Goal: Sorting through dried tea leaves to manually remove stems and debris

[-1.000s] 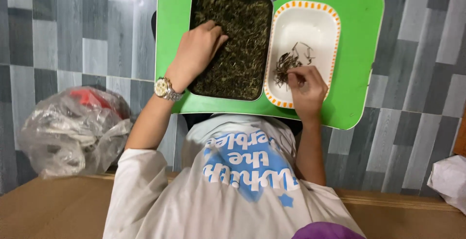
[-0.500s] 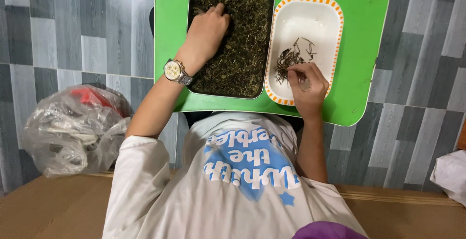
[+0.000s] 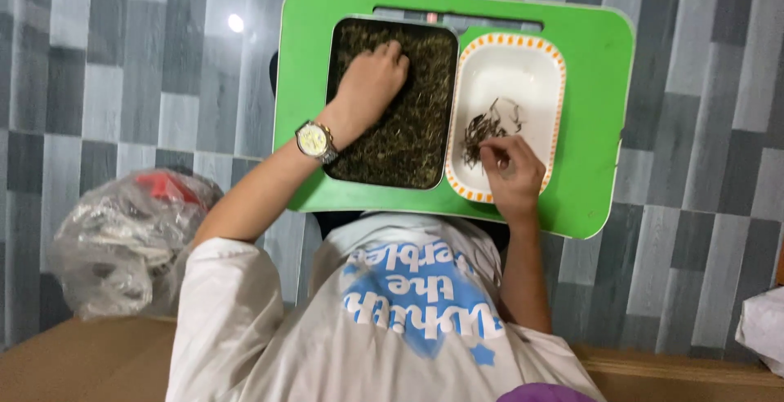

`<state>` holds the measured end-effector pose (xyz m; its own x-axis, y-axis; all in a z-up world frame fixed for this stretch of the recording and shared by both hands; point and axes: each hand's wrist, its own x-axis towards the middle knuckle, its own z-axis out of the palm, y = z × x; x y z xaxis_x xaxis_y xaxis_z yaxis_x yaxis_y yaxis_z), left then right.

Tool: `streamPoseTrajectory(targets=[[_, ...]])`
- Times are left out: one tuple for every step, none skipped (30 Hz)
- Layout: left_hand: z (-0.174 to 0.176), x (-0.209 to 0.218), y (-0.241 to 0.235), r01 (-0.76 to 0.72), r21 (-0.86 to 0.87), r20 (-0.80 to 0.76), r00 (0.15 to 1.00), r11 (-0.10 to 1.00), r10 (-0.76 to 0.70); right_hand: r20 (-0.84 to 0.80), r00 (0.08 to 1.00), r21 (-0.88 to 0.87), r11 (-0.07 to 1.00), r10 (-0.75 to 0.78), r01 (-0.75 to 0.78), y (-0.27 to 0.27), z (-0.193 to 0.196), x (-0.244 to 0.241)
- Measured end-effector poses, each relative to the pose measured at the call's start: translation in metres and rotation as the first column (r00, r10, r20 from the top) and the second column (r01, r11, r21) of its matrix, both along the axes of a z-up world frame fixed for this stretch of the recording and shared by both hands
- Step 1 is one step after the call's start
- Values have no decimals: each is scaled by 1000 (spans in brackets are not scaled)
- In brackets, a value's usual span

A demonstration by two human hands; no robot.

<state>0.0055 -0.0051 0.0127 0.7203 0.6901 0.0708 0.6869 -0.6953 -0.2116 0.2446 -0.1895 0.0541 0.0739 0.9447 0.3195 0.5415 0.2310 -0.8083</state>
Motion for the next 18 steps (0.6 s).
streamPoseTrajectory(targets=[[0,4,2,5,14,2,1000,1000,-5,2,1000,14,1000,-5,5,3,-6,3],[-2,9,1,17,-27,39,999,999,-16,4,1000,54,998,-10,10,4,-12,5],[-4,13,0,31,-69,75,997,997,-26,5,1000,94,995,-16,15,6,-19,8],[-4,14,0,34,-61,78,997,998,-29,8,1000,101,995,-18,17,5,-19,8],[-4,15,1,47,-98,50,998,994,-42,23,1000,97,995,-19,17,5,-19,9],[-4,17,1,58,-136,21,998,989,-56,37,999,91,996,-20,16,5,-19,9],[-4,17,2,60,-130,23,998,990,-58,39,999,97,995,-22,18,5,-18,9],[-4,17,3,66,-138,-6,998,988,-67,43,999,94,995,-20,16,5,-17,9],[-5,17,4,71,-146,-34,996,987,-77,46,999,90,996,-18,14,5,-17,8],[-9,16,3,76,-148,-34,996,986,-81,46,999,89,996,-23,19,5,-19,9],[-14,16,2,75,-119,-32,996,990,-79,48,999,85,996,-19,15,5,-21,10],[-18,15,2,74,-89,-30,997,993,-77,48,999,83,996,-16,12,6,-23,10],[-19,14,0,78,-89,-31,996,993,-81,48,999,83,996,-20,16,6,-25,11],[-20,13,-3,67,-85,-34,997,994,-70,59,998,91,996,-18,13,5,-26,12],[-20,11,-5,56,-80,-38,998,995,-60,71,997,98,995,-16,9,5,-28,12],[-11,8,-10,64,-82,-37,997,995,-67,71,997,97,995,-24,17,5,-25,11],[-2,4,-16,48,-122,-23,998,991,-52,68,997,91,996,-23,17,5,-23,10],[8,1,-20,33,-162,-8,999,986,-35,65,998,87,996,-21,16,5,-21,9]])
